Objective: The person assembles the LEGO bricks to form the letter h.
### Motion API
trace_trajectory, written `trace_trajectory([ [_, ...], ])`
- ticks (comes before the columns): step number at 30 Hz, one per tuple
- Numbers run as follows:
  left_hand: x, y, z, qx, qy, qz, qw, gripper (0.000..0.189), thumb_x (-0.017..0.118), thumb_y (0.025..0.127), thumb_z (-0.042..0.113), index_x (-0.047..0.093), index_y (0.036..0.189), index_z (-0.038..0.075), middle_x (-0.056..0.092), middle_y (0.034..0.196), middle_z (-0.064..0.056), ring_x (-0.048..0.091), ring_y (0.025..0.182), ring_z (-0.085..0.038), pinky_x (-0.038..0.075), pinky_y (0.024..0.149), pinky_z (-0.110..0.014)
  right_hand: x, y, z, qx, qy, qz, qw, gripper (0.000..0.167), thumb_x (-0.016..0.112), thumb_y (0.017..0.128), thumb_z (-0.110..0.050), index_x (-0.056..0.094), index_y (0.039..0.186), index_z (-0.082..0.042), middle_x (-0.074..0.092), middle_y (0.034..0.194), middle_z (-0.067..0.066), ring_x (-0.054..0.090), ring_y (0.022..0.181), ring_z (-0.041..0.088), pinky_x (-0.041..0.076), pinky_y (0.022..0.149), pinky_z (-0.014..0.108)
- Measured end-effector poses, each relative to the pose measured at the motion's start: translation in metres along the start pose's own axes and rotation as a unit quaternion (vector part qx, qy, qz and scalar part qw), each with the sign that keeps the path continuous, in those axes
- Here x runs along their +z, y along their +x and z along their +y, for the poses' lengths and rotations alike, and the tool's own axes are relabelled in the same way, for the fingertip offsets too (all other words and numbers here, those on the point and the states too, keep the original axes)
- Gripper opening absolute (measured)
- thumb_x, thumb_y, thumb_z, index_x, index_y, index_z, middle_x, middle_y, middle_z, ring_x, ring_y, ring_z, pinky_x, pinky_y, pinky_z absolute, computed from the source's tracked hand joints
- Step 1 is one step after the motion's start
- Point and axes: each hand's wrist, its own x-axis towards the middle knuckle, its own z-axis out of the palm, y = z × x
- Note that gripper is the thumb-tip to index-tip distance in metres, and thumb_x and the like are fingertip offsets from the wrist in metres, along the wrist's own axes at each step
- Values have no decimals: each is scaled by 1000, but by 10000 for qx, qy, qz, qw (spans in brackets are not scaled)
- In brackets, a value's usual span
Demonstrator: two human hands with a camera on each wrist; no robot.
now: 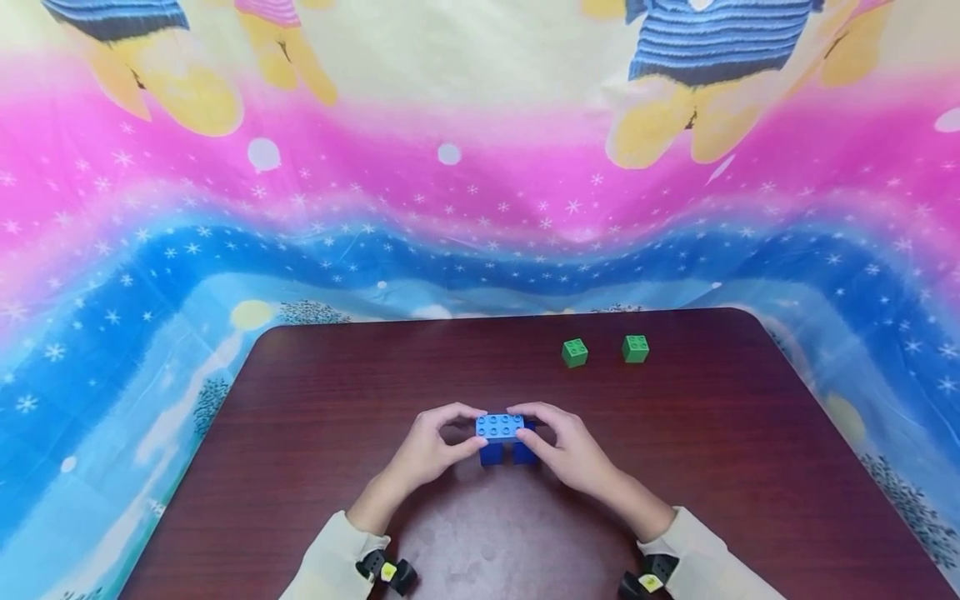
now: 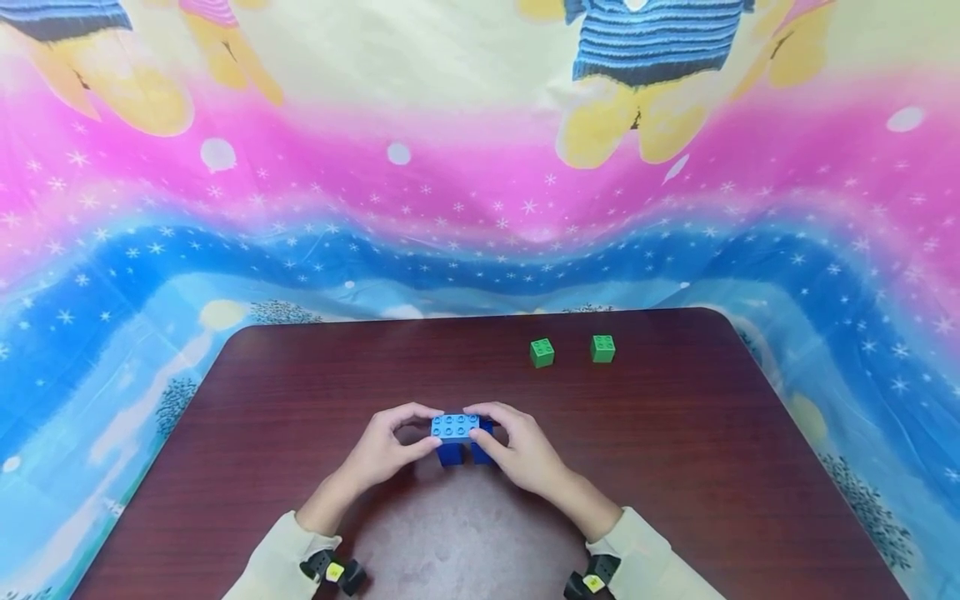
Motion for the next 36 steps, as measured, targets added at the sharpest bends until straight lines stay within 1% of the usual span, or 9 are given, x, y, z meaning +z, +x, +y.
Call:
trace_trajectory([
  [7,1,0,1,-18,23,-10,10000,31,80,90,19,72,120,15,73,116,1,70,104,-16,58,90,-41,1,-3,4,70,20,31,10000,36,69,100,-24,66,133,-12,68,127,-1,67,110,15,58,91,37],
  [11,2,0,0,-21,-20,-34,10000,31,80,90,19,72,120,15,73,115,1,70,104,-16,58,90,-40,1,-4,5,174,138,9,9998,37,68,99,-25,66,132,-9,68,126,-1,67,109,16,58,92,39],
  [13,2,0,0,-10,-70,-56,10000,31,80,91,19,71,120,15,73,116,0,70,104,-16,58,91,-41,1,-4,6,292,262,9,9992,37,68,100,-26,66,132,-8,69,126,-1,67,108,16,57,93,40],
  [18,2,2,1,29,-168,-83,9998,30,79,92,20,71,120,15,72,116,-1,70,103,-18,57,91,-46,1,-3,3,651,680,55,9955,34,70,99,-27,68,129,-12,69,122,0,67,104,17,56,93,40],
  [22,1,2,2,9,-164,-99,9998,30,78,92,20,70,121,14,72,118,-2,71,103,-19,57,91,-49,1,-2,0,795,878,80,9929,32,71,97,-26,68,127,-14,70,121,1,67,105,19,55,95,40],
  [26,3,2,3,-59,-30,-89,9999,29,76,94,21,70,121,13,72,118,-3,71,101,-16,59,89,-43,1,-2,0,849,866,95,9926,32,71,98,-26,68,128,-15,70,122,1,67,106,19,55,95,40],
  [28,3,2,4,-27,34,-46,10000,27,74,95,21,70,120,12,73,117,-3,71,100,-16,60,87,-39,1,-3,2,856,866,106,9925,32,71,98,-26,69,127,-15,70,122,1,67,106,19,55,94,40],
  [33,7,2,4,126,-160,41,9998,23,72,97,17,70,118,9,72,115,-7,71,97,-19,60,85,-35,2,-3,6,792,869,84,9930,33,72,97,-26,69,127,-13,70,122,2,67,104,19,56,92,39],
  [36,8,2,3,88,-331,19,9994,22,72,97,15,70,117,9,72,114,-7,71,97,-19,60,85,-33,1,-3,5,794,848,72,9932,33,72,97,-26,69,127,-14,70,121,2,67,103,18,56,92,40],
])
